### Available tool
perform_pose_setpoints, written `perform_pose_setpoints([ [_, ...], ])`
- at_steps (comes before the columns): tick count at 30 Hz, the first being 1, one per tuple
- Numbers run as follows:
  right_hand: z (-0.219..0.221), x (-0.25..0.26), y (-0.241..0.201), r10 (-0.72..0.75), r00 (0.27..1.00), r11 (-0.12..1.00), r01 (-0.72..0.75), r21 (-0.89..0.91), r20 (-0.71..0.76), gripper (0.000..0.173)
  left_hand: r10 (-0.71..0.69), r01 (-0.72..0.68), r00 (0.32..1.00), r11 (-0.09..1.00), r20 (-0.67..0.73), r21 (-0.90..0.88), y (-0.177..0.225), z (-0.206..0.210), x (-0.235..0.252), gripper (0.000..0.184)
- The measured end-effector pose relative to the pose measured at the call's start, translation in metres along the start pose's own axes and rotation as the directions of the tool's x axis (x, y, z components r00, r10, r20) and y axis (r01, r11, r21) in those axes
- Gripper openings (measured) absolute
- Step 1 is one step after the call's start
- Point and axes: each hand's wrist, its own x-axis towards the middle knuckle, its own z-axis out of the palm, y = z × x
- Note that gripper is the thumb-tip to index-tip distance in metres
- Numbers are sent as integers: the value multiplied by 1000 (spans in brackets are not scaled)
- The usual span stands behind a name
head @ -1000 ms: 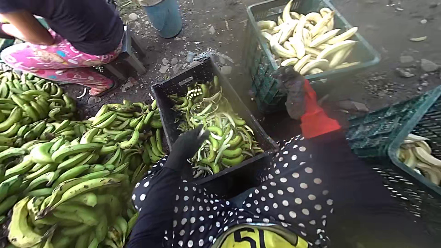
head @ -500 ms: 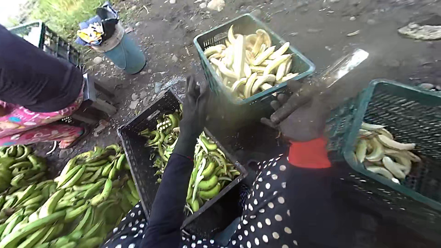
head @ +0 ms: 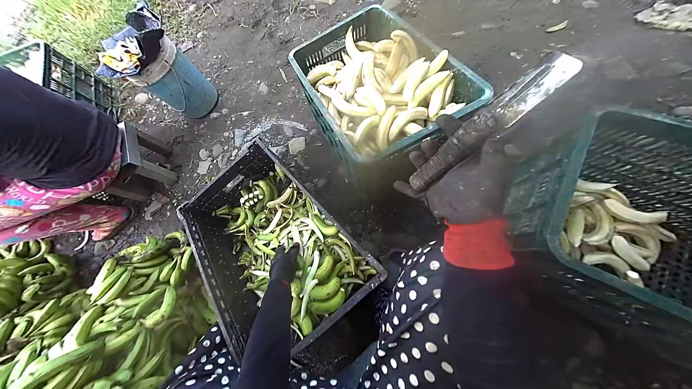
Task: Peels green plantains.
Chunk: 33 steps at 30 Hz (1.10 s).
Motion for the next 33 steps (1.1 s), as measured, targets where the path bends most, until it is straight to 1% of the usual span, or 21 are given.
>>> perform_pose_setpoints([
  [4, 1, 1, 1, 10, 1000, 999, -10, -34, 1, 76, 79, -70, 996, 980, 40, -187, -15, -10, 4, 50],
  [6, 0, 3, 5, -9, 1000, 999, 9, -38, 3, 71, 108, -97, 992, 983, 66, -157, -23, -18, -1, 47],
  [8, 2, 5, 9, -25, 999, 999, 26, -19, 26, 70, 58, -53, 998, 988, 32, -143, -28, -19, -5, 54],
  [10, 4, 5, 12, -35, 997, 999, 35, -10, 64, 73, -38, 28, 999, 960, -32, -277, -32, -11, -4, 65],
  [12, 9, 3, 14, -20, 998, 1000, 21, -20, 65, 72, -98, 73, 993, 943, -61, -325, -31, -5, -6, 72],
  [13, 13, 1, 14, 8, 999, 1000, -7, -28, 38, 70, -114, 87, 991, 945, -68, -316, -28, -4, -10, 72],
  [15, 21, -2, 17, 19, 1000, 996, -17, -87, 23, 66, -118, 96, 991, 954, -62, -284, -24, -6, -14, 65],
  [16, 23, -3, 20, 22, 999, 994, -18, -109, 35, 64, -106, 89, 993, 952, -43, -293, -23, -7, -14, 60],
  [17, 23, -4, 25, 20, 998, 992, -12, -123, 62, 63, -94, 79, 995, 934, -26, -350, -27, -8, -14, 58],
  [18, 25, -3, 31, 2, 996, 989, 11, -146, 94, 63, -79, 67, 997, 891, -9, -449, -32, -10, -13, 57],
  [19, 28, -2, 36, -1, 992, 984, 23, -175, 126, 63, -59, 44, 998, 810, -8, -585, -38, -10, -13, 57],
  [21, 38, -1, 43, 16, 989, 969, 21, -246, 148, 64, -34, -24, 998, 564, -52, -825, -50, -12, -15, 66],
  [22, 45, -2, 46, 25, 990, 964, 13, -265, 141, 64, -49, -71, 993, 461, -105, -884, -54, -15, -17, 69],
  [24, 58, -2, 50, 44, 989, 965, -5, -262, 143, 69, -76, -194, 970, 330, -231, -924, -61, -22, -23, 72],
  [26, 62, -2, 59, 17, 972, 962, 47, -268, 233, 71, -42, -325, 937, 252, -346, -912, -63, -36, -34, 77],
  [28, 65, -8, 65, 114, 937, 944, 2, -330, 330, 73, 16, -440, 896, 183, -444, -879, -62, -58, -46, 86],
  [29, 69, -11, 70, 165, 919, 927, -20, -375, 358, 74, 65, -483, 876, 156, -479, -862, -61, -71, -51, 85],
  [30, 74, -15, 76, 196, 902, 897, -7, -442, 384, 70, 129, -507, 860, 105, -494, -855, -58, -86, -60, 78],
  [31, 78, -20, 85, 215, 885, 857, 31, -514, 412, 65, 204, -509, 845, 21, -495, -860, -54, -102, -69, 63],
  [32, 81, -25, 98, 214, 862, 819, 98, -565, 459, 61, 289, -476, 826, -102, -484, -873, -48, -120, -80, 48],
  [33, 81, -28, 112, 208, 823, 790, 177, -586, 529, 57, 377, -412, 801, -219, -466, -885, -44, -137, -90, 38],
])
